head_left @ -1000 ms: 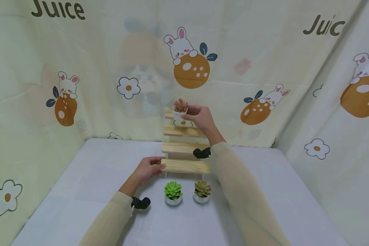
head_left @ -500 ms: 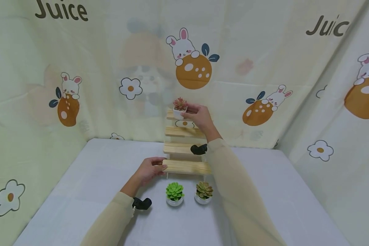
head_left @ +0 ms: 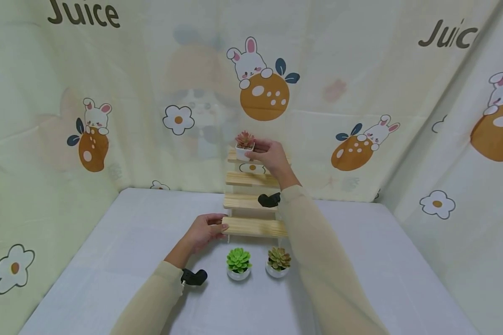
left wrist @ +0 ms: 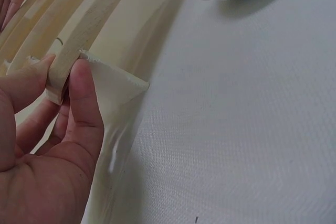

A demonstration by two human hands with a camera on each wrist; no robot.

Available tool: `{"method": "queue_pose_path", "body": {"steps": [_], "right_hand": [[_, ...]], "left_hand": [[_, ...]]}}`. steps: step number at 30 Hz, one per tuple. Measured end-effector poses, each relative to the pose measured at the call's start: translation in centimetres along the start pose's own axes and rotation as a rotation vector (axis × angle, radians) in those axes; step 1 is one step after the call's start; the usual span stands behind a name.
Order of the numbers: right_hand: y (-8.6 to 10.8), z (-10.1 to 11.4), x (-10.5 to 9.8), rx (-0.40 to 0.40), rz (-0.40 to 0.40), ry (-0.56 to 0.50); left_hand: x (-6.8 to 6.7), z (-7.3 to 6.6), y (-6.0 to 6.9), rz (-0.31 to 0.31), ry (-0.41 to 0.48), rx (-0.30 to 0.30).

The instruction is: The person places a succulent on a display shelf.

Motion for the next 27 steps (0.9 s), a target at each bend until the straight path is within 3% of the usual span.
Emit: {"method": "queue_pose_path", "body": {"steps": [14, 27], "right_hand": [[-0.99, -0.29, -0.06, 0.001, 0.033, -0.010], [-0.54, -0.13, -0.19, -0.001, 0.023, -0.022]], "left_hand": [[0.12, 0.13, -0.22, 0.007, 0.020, -0.002], [-0.01, 0.05, -0.01, -0.006, 0.041, 0.000]]}}
Point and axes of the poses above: each hand's wrist, its own y-axis away from the middle knuckle, its own x-axis out of the palm, z = x × y, the point moved 8 cm from there along -y, towards the middle knuckle, and after that the axes turned 12 degrees about x, right-handed, at the moved point
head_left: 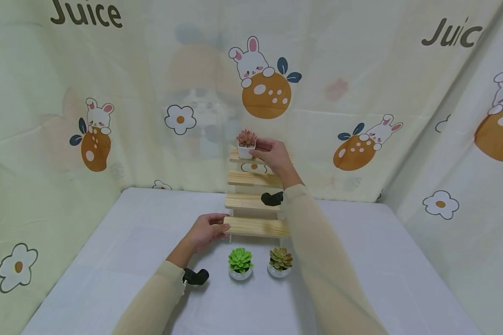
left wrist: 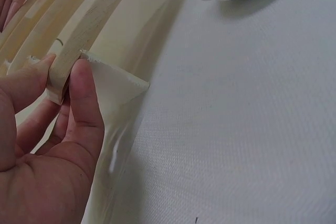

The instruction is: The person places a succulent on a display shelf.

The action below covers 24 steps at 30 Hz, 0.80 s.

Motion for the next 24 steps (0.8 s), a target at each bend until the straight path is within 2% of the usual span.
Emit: {"method": "queue_pose_path", "body": {"steps": [10, 19, 24], "right_hand": [[2.3, -0.1, -2.3, -0.065, -0.052, 0.013], [5.5, -2.2, -3.6, -0.089, -0.058, 0.020], [7.2, -2.8, -4.5, -0.107, -0.062, 0.018]], "left_hand": [[0.2, -0.2, -0.1, -0.005, -0.003, 0.009], [0.2, -0.1, 0.0, -0.011, -0.030, -0.012], [0.2, -0.1, 0.0, -0.011, -0.034, 0.005]]}}
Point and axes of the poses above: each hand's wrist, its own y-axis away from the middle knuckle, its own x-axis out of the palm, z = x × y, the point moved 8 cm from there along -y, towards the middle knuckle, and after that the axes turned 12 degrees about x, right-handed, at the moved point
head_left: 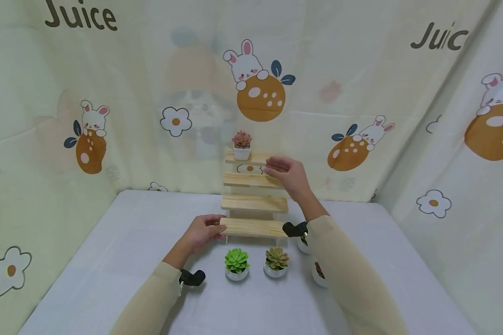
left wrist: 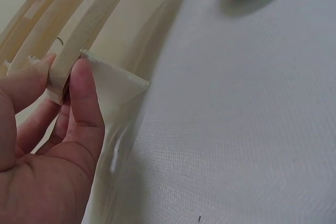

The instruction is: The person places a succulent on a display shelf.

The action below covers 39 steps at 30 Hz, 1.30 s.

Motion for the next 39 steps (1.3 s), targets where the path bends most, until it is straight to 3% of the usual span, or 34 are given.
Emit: {"method": "queue_pose_path", "body": {"steps": [15, 27, 39], "right_hand": [[6.2, -2.1, -2.9, 0.021, -0.022, 0.003], [11.9, -4.7, -5.3, 0.110, -0.037, 0.092], [16.4, -6.9, -7.7, 0.135, -0.188, 0.203]], "left_hand": [[-0.2, 0.0, -0.1, -0.003, -0.005, -0.010], [0.1, -0.3, 0.2, 0.002, -0.009, -0.006], [-0.1, 0.0, 0.3, 0.005, 0.019, -0.016]]}}
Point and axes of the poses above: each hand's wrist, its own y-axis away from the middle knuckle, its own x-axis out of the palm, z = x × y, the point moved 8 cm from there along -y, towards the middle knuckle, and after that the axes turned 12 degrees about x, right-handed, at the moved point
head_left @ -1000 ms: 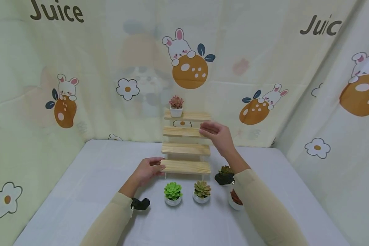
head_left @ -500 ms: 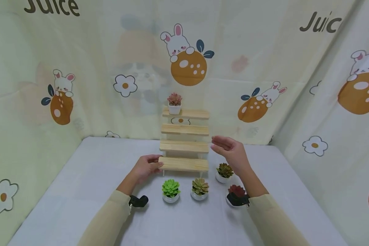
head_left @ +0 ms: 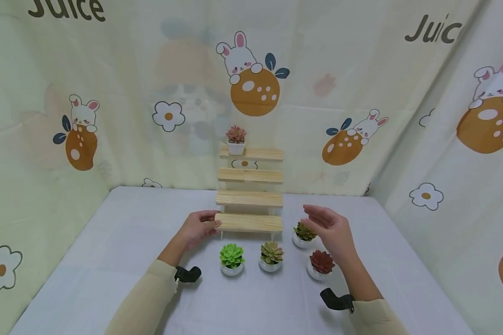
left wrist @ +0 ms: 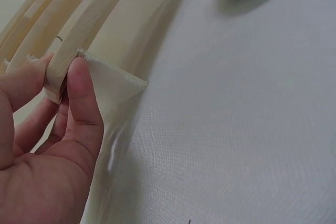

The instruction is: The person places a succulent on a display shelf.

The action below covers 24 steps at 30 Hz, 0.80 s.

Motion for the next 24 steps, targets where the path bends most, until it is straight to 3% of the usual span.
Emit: {"method": "queue_pose_path", "body": {"steps": [14, 20, 24], "right_hand": [[4.0, -5.3, -2.4, 0.087, -0.223, -0.084], [5.0, -7.4, -2.0, 0.165, -0.228, -0.035], [5.6, -8.5, -1.7, 0.228, -0.194, -0.073]], "left_hand": [[0.1, -0.2, 0.3, 0.011, 0.022, 0.012], [0.0, -0.1, 0.2, 0.006, 0.016, 0.010], [0.0, 0.0, 0.2, -0.003, 0.018, 0.005]]}}
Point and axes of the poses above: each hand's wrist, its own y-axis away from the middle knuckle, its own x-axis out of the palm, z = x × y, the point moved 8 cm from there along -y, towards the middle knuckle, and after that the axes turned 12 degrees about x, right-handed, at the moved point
